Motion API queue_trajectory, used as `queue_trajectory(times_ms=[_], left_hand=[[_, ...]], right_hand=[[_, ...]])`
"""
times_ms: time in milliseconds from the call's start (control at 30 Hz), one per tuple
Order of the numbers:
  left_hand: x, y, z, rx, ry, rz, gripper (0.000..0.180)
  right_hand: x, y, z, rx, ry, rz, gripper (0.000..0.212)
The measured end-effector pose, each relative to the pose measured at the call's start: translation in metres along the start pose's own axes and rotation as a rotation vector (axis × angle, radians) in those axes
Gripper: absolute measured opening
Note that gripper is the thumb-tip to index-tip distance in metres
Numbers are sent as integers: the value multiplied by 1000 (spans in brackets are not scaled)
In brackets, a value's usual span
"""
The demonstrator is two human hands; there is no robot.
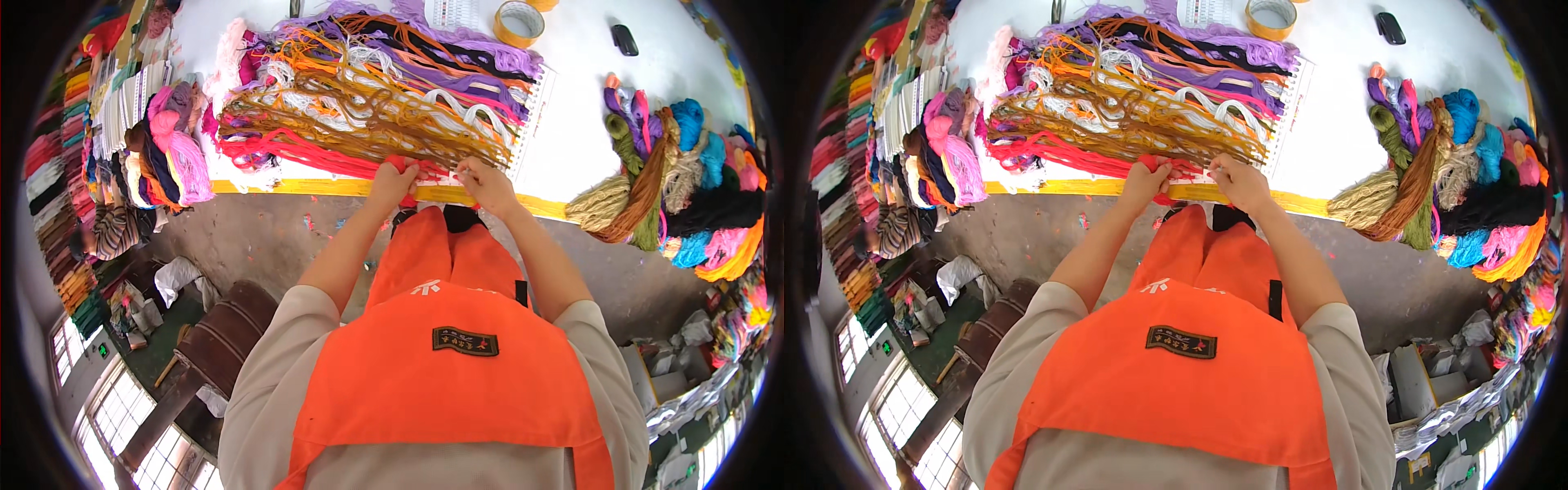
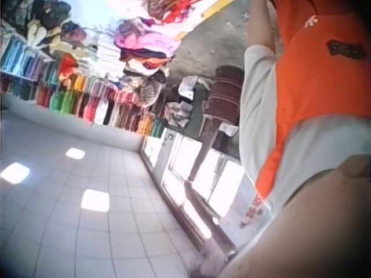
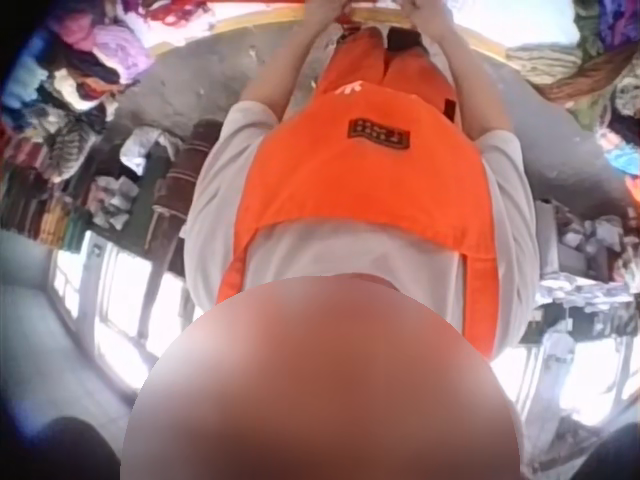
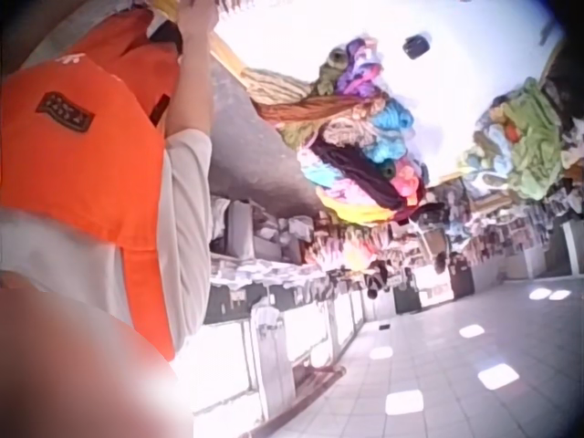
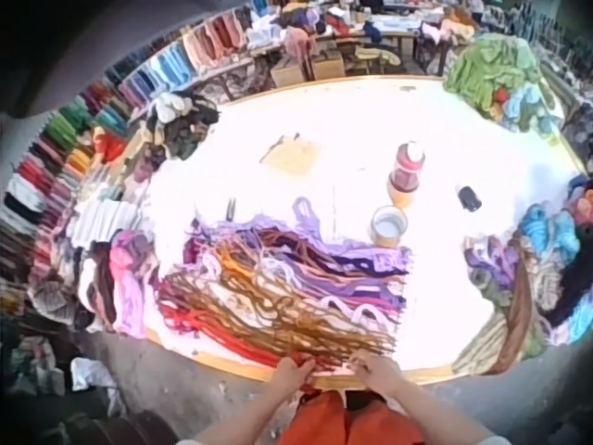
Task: The person sorts and organizes colorful yarn strands and yarn bundles by hand at a factory workbench.
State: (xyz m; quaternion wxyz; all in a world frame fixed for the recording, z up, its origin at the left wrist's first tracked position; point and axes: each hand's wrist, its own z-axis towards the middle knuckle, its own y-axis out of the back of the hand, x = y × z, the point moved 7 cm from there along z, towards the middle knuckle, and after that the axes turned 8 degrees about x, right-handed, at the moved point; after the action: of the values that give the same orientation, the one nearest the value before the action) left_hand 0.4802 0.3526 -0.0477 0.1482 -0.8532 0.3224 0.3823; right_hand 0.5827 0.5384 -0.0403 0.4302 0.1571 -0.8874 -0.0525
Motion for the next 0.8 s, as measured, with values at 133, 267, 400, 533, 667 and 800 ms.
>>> queue_trajectory(times_ms=[133,267,400,533,667,800], left_hand=[[3,-7,0,28,55,-127,17],[-20,-25,-12,69,101,-131,15],[-17,-33,-15,238,144,-366,14],[-16,-45,-16,296,211,-497,14],[-9,-66,-10,426,276,-112,14],[-6,-74,0,440,-56,467,22]], right_hand=[[-1,-2,1,-20,7,-43,20],[-1,0,-1,-65,18,-77,20],[3,1,-2,-65,-1,-59,22],[8,3,-5,-25,-55,-20,28],[-4,0,-2,14,-87,45,33],[12,1,-7,25,109,-32,39]])
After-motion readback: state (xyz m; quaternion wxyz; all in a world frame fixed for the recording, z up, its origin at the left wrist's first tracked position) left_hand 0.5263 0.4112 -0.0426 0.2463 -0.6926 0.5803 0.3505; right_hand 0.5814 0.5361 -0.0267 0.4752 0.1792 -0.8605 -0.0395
